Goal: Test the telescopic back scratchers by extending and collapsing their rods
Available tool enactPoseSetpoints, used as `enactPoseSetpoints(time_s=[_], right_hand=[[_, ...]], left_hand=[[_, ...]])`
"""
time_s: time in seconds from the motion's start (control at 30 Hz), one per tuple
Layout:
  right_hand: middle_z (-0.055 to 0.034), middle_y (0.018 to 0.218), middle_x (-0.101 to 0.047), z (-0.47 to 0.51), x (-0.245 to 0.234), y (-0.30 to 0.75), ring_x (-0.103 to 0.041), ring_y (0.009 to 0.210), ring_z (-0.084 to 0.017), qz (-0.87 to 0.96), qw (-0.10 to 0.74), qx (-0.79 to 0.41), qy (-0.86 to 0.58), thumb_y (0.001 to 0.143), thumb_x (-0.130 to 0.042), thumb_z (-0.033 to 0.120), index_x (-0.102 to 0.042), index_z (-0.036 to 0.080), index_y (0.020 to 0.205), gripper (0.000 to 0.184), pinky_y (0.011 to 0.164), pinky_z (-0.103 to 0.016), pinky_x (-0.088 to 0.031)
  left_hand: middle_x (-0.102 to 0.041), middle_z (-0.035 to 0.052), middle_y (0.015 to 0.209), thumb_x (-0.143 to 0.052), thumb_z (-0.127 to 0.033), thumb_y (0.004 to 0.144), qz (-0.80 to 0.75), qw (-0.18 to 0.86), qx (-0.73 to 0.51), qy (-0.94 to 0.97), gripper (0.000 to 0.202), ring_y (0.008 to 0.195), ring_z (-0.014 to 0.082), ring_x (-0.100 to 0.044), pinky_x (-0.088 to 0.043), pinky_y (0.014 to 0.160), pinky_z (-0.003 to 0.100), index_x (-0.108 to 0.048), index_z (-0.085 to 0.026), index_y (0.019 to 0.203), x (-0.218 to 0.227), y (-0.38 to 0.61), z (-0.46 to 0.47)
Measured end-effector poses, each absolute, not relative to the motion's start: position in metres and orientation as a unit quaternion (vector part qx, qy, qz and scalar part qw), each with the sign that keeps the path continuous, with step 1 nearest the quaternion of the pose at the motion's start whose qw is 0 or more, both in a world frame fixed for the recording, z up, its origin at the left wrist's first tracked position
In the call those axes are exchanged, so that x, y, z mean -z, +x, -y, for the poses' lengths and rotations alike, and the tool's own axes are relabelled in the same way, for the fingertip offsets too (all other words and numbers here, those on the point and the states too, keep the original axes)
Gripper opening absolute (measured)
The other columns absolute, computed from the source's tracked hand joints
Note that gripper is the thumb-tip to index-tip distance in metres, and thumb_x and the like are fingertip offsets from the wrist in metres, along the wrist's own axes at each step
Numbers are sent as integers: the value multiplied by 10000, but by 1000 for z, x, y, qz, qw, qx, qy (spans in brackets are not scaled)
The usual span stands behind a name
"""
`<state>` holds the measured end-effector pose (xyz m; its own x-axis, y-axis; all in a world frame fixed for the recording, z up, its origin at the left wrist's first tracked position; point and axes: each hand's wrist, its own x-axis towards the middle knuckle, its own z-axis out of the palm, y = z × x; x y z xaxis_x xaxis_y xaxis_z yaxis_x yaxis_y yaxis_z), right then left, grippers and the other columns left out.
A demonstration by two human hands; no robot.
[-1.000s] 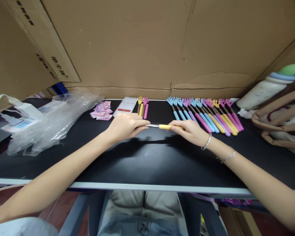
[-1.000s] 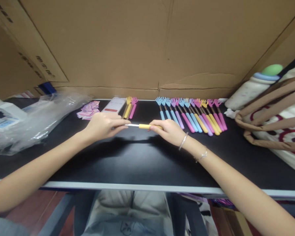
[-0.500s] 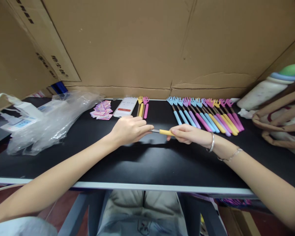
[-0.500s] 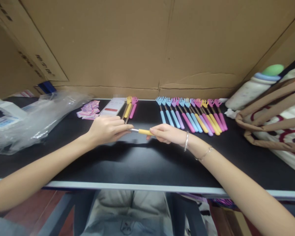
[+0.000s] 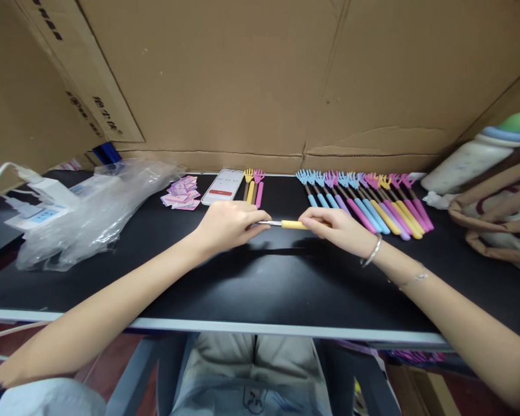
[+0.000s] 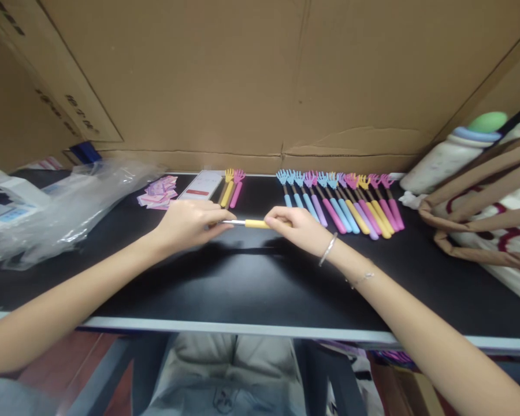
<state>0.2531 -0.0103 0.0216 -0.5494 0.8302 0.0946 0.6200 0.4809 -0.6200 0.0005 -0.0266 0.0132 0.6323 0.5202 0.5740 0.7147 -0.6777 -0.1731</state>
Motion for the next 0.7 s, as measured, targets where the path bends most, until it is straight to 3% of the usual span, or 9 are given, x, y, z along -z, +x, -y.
enactPoseSetpoints(time_s=[0.13,0.23,0.5,0.7], right_hand=[[-11,707,-624,14,-20,254,-502,578,-117,877,196,-54,-435,885,-427,452,-619,199,920,320,558,-242,-303],[-24,771,-665,15,-15,255,-538,602,-130,888,175,23,-424,899,-419,433,-615,216,951,298,552,-245,-299],[-11,736,-649,9,-9,255,-532,595,-123,892,184,-67,-407,908,-414,421,-619,204,958,303,564,-230,-324],[6,615,-562,9,-14,256,-436,513,-103,888,175,-127,-405,897,-414,438,-628,179,903,337,533,-232,-281]], left_hand=[[-700,-20,748,-514,-406,877,403,140,225,-876,228,649,119,-606,-240,494,222,-685,-260,913,-17,-4,24],[-702,-21,735,-509,-424,874,416,116,209,-877,243,623,119,-600,-232,494,223,-688,-262,905,-18,-6,23],[-670,-14,677,-489,-395,882,391,146,218,-882,250,653,119,-602,-226,488,228,-694,-254,903,-16,-6,23],[-649,-15,640,-484,-374,888,355,202,248,-878,251,618,109,-585,-208,473,245,-698,-244,869,-14,-4,24]])
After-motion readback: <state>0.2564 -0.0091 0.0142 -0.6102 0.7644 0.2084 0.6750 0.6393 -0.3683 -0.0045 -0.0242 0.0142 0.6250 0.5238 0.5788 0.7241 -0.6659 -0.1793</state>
